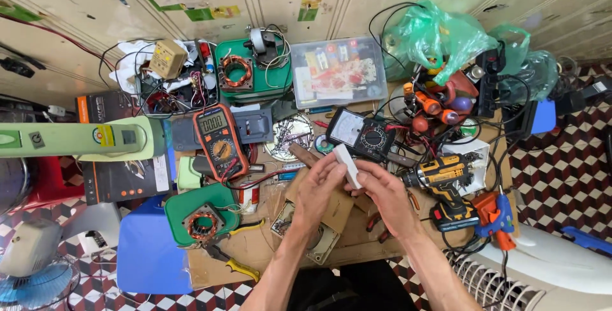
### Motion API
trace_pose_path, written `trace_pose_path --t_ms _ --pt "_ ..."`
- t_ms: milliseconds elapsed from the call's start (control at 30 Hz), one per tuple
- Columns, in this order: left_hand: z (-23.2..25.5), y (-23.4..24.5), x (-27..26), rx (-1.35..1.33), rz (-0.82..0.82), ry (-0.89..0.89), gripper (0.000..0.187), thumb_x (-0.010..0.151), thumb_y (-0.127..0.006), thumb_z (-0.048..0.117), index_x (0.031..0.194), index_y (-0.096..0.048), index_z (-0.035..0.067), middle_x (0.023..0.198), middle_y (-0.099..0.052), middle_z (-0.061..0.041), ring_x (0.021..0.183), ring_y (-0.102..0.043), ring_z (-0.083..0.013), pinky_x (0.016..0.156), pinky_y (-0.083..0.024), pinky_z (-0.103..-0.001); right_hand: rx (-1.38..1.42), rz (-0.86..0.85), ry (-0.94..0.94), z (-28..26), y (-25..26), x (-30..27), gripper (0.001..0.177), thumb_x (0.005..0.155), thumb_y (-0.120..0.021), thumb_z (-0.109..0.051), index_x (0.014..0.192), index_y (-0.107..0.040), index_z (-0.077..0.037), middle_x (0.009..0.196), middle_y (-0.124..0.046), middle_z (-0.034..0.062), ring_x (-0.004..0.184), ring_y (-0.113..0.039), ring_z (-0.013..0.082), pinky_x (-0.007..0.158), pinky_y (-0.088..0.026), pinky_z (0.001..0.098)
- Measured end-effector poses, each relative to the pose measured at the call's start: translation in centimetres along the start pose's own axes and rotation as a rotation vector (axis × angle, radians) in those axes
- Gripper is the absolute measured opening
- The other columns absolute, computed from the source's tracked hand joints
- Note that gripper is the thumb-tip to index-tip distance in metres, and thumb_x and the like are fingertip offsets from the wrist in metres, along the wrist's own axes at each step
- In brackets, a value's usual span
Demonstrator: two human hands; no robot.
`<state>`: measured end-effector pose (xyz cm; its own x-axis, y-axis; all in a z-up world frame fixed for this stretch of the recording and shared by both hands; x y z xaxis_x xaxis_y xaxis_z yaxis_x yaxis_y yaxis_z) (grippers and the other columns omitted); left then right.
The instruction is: Repairing and testing electrical components on a cluttered workbench, using pliers and a multimeter.
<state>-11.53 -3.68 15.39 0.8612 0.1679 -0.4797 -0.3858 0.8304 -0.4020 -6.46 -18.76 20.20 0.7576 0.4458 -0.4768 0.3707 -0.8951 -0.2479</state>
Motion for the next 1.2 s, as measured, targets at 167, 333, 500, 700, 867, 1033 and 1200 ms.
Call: trace_pose_path --t_ms 167,333,500,700,867,1033,1200 --pt "-0.9 0.4 -2.2 -0.078 -0.052 -0.007 0.053 0.096 -0.07 0.026 0.141 -0.058 0.002 0.12 -0.072 -0.007 0.107 -0.066 -0.0127 0.093 -0.053 -0.028 -0.151 0.032 0.111 1.9 -1.3 -1.8 0.042 0.097 -0.064 -0.01 0.135 -0.061 0.005 0.118 -0.07 0.0087 0.108 -0.066 0.0135 0.095 -0.052 0.028" --pt "0.3 1.4 -3.6 -0.086 0.006 0.018 0.046 0.098 -0.068 0.024 0.138 -0.062 0.004 0.116 -0.074 -0.007 0.101 -0.068 -0.0144 0.087 -0.054 -0.027 -0.565 0.072 0.296 -0.8 -4.6 -3.2 0.047 0.09 -0.071 -0.011 0.134 -0.061 0.002 0.124 -0.067 0.0069 0.111 -0.064 0.0123 0.094 -0.052 0.0269" --pt "2.7 0.8 -6.5 -0.316 0.021 -0.063 0.037 0.099 -0.064 0.018 0.133 -0.06 0.005 0.117 -0.073 -0.008 0.105 -0.07 -0.016 0.09 -0.058 -0.031 -0.225 0.04 0.16 0.5 -2.4 -3.6 0.043 0.092 -0.072 -0.015 0.132 -0.065 -0.004 0.115 -0.068 0.0056 0.093 -0.062 0.0069 0.082 -0.051 0.022" --pt "0.2 -1.6 -8.2 -0.328 0.054 -0.092 0.039 0.099 -0.063 0.02 0.135 -0.059 0.005 0.12 -0.072 -0.006 0.107 -0.07 -0.0142 0.095 -0.058 -0.031 -0.393 0.024 0.138 -1.1 -0.9 -6.5 0.03 0.094 -0.071 -0.015 0.122 -0.075 -0.004 0.093 -0.066 0.005 0.077 -0.059 0.007 0.058 -0.045 0.0236" --pt "-1.1 -3.9 -9.6 -0.287 0.154 -0.099 0.04 0.099 -0.063 0.023 0.134 -0.061 0.005 0.117 -0.072 -0.006 0.105 -0.07 -0.0138 0.093 -0.058 -0.031 -0.586 -0.006 0.489 -0.7 0.4 -7.5 0.027 0.095 -0.07 -0.012 0.12 -0.071 -0.001 0.099 -0.068 0.0046 0.082 -0.064 0.008 0.069 -0.052 0.0228" --pt "-2.3 -4.6 -10.6 -0.311 0.143 -0.12 0.04 0.099 -0.063 0.026 0.134 -0.063 0.006 0.115 -0.072 -0.007 0.101 -0.07 -0.0157 0.091 -0.059 -0.033 -0.153 -0.094 0.128 1.7 3.4 -6.4 0.031 0.095 -0.067 -0.011 0.122 -0.068 0.003 0.097 -0.072 0.0091 0.08 -0.069 0.0125 0.07 -0.056 0.0259" --pt "-3.4 -4.4 -10.9 -0.4 -0.023 -0.133 0.041 0.106 -0.059 0.03 0.136 -0.061 0.002 0.121 -0.07 -0.005 0.113 -0.064 -0.0157 0.097 -0.054 -0.034 0.203 -0.231 -0.165 1.9 4.6 -6.8 0.035 0.095 -0.065 -0.01 0.124 -0.064 0.01 0.098 -0.072 0.0117 0.076 -0.068 0.015 0.068 -0.057 0.0283"
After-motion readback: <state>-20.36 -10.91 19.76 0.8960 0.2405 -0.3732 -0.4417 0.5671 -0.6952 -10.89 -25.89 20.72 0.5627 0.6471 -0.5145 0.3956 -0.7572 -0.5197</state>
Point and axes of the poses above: each hand's wrist, its own x-axis towards the middle knuckle, its own y-axis out of the back of the hand, z = x × y, the point moved 3 cm from there along x, towards the middle knuckle
